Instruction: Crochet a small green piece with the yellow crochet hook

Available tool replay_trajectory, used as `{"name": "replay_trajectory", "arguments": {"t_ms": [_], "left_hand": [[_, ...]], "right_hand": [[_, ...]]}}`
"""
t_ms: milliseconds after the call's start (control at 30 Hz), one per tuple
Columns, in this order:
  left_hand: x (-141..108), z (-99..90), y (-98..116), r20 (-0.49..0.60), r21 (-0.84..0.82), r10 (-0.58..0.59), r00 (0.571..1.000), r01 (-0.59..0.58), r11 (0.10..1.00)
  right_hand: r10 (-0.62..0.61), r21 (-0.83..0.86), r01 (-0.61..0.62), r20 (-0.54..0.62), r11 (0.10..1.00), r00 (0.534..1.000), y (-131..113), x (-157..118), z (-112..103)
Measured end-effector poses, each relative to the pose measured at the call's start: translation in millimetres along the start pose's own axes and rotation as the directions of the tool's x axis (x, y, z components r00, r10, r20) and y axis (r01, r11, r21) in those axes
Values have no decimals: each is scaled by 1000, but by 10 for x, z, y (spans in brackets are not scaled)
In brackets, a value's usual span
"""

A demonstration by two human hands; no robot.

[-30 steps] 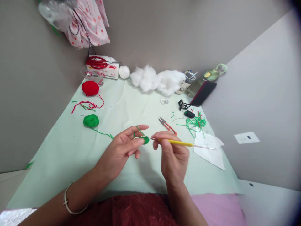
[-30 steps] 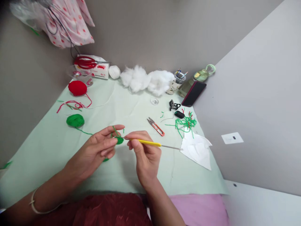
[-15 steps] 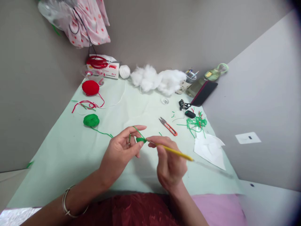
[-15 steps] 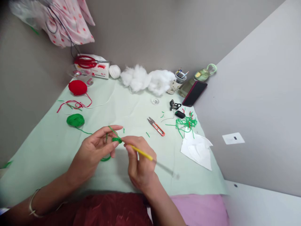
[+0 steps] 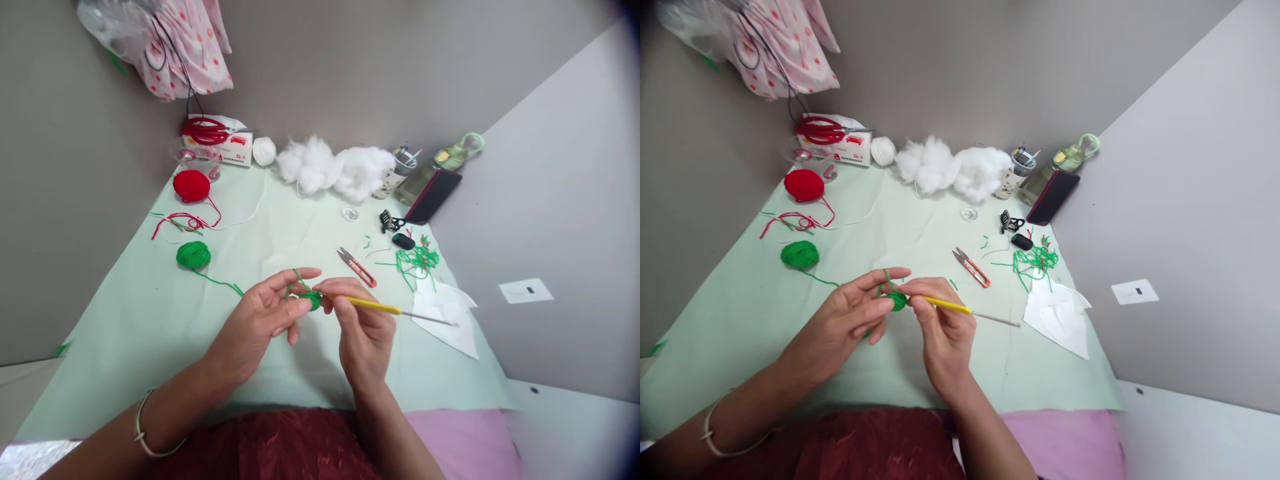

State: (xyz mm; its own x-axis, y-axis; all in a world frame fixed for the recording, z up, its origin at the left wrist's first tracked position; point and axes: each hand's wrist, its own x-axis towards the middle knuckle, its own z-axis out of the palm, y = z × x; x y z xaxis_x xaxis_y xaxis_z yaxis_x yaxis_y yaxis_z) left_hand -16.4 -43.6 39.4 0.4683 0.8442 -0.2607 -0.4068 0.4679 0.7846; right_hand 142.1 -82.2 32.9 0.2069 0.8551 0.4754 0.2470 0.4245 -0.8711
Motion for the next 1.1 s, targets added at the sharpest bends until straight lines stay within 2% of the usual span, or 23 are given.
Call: {"name": "replay_trajectory", "arguments": {"t_ms": [67, 133, 200, 267, 333, 400, 467, 567, 733, 800, 867, 933, 1033, 1100], "left_hand": [[-2, 31, -29, -37, 54, 33, 999, -31, 998], [1, 41, -52, -65, 56, 26, 998, -22, 998], [10, 25, -59, -34, -18, -45, 998, 44, 999], [22, -8, -48, 15, -123, -124, 992, 125, 985], [32, -37, -29, 21, -191, -153, 988, 154, 969], [33, -43, -17, -18, -189, -116, 993, 111, 976], [25, -28, -23, -38, -110, -50, 998, 45, 993], [8, -1, -55, -27, 37, 23, 999, -22, 999], [-18, -31, -58, -62, 135, 58, 996, -49, 990], [-30, -43, -43, -84, 179, 74, 994, -58, 982], [-42, -42, -38, -105, 225, 97, 990, -72, 972], [-54, -29, -51, -130, 266, 134, 982, -95, 959], [-70, 0, -89, -168, 322, 194, 967, -132, 937], [-80, 20, -110, -193, 358, 228, 954, -148, 922]], "right_hand": [[-62, -121, 64, 14, 991, 998, 28, -34, 13], [-189, -283, 189, 24, 940, 982, 65, -89, 19], [-327, -404, 328, 73, 854, 942, 91, -134, 11], [-360, -400, 359, 77, 843, 930, 88, -142, -11], [-265, -286, 252, -8, 925, 964, 58, -110, -36], [-96, -121, 85, -90, 989, 991, 22, -60, -49], [23, 1, -23, -85, 1000, 996, 5, -19, -45], [92, 53, -90, -17, 995, 996, 23, 5, -28], [204, 187, -197, -20, 962, 979, 47, 3, -43], [200, 175, -193, -18, 965, 980, 27, -8, -53], [117, 51, -116, -17, 992, 993, -2, -32, -59], [-56, -139, 59, 26, 989, 998, -27, -63, -59], [-320, -322, 353, 154, 878, 935, -40, -92, -50], [-397, -362, 445, 202, 819, 895, -26, -94, -36]]}}
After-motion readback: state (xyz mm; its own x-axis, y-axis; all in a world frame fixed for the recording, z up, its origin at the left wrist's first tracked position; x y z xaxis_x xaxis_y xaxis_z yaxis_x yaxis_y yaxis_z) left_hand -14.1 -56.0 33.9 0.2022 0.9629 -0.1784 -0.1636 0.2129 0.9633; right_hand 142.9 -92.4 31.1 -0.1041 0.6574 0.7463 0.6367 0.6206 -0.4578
